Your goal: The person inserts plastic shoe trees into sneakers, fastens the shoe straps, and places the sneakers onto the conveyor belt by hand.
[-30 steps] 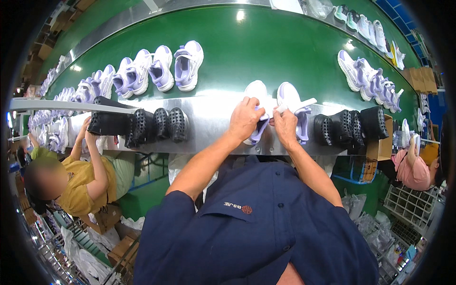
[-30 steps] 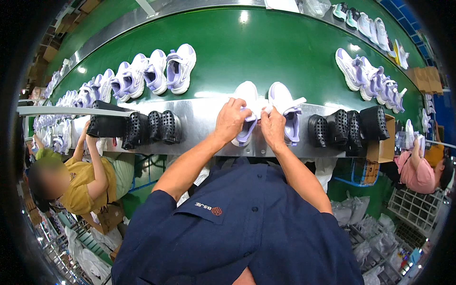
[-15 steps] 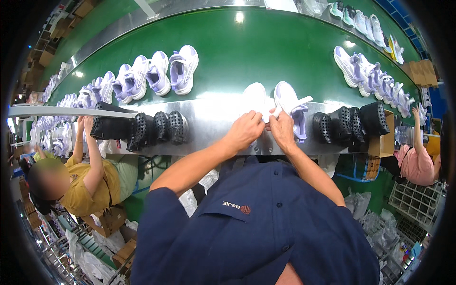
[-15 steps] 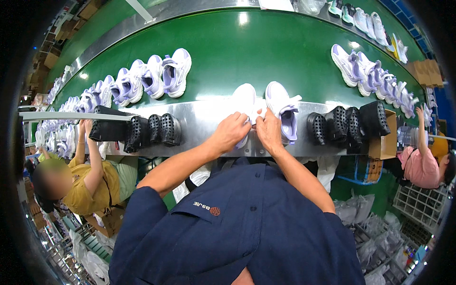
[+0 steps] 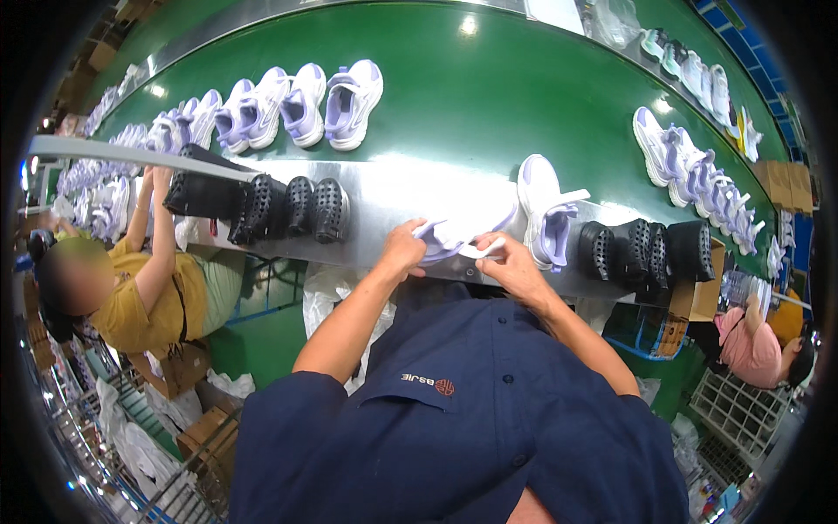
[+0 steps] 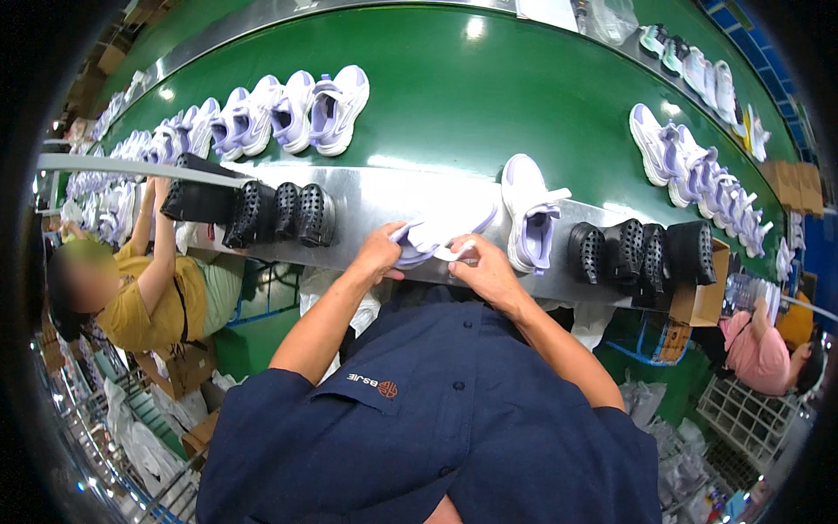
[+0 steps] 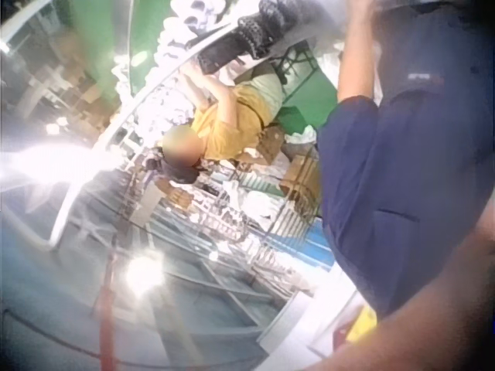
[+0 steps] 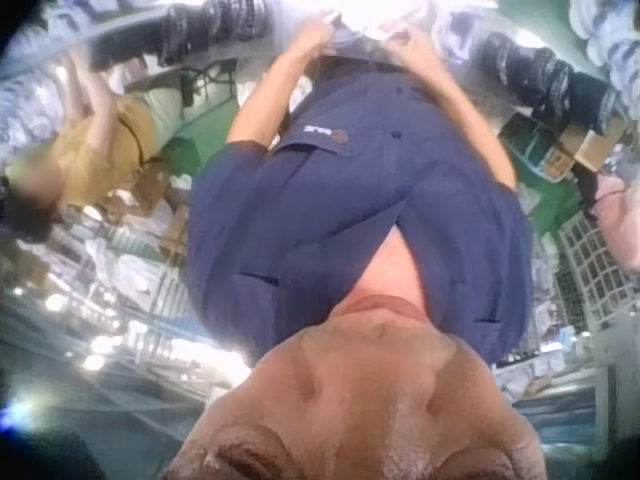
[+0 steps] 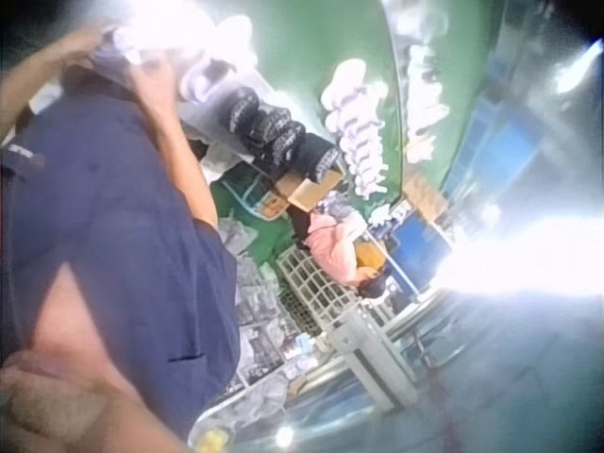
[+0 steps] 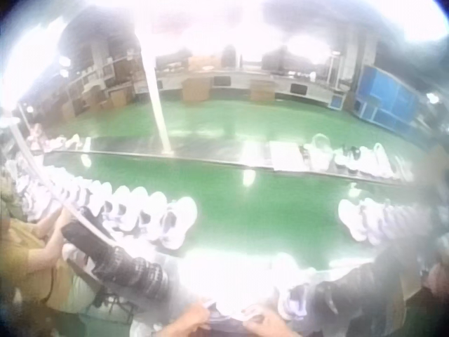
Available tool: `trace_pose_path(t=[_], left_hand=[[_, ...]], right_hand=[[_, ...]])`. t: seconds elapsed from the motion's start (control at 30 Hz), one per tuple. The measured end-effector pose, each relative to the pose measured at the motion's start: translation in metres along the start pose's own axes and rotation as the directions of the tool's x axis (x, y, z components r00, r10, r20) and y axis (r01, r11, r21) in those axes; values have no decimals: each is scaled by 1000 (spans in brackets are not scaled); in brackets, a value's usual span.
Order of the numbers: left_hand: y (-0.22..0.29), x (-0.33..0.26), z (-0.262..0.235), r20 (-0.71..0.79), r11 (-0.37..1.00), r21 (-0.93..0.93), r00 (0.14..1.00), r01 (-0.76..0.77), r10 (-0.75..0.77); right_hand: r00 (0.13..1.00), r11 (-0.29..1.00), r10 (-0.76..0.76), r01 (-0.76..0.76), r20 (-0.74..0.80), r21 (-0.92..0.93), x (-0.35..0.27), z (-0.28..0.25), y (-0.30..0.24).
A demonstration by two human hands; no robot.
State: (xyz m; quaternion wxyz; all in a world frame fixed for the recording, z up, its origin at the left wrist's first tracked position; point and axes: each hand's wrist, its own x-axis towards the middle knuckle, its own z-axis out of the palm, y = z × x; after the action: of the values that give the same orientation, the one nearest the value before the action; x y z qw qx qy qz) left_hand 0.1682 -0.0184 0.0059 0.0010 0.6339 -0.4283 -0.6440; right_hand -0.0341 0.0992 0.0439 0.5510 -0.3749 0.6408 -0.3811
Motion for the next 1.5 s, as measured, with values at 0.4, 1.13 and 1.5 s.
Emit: trace_pose_path(t=[0.4,1.13,1.5], left_hand=[[7,-10,-6,-106,754,532,854,-385,510],[30,-25,-22,206,336,578,531,-743,822],[13,-16,-11,-56,575,583,677,-574,734]], right_hand=[[974,983,-172,180,147,-42,-1,-6,-48],[968,950,-64,134,243,-282,41,-4,-52],[964,830,61,95,259,-550,75,0,-66]])
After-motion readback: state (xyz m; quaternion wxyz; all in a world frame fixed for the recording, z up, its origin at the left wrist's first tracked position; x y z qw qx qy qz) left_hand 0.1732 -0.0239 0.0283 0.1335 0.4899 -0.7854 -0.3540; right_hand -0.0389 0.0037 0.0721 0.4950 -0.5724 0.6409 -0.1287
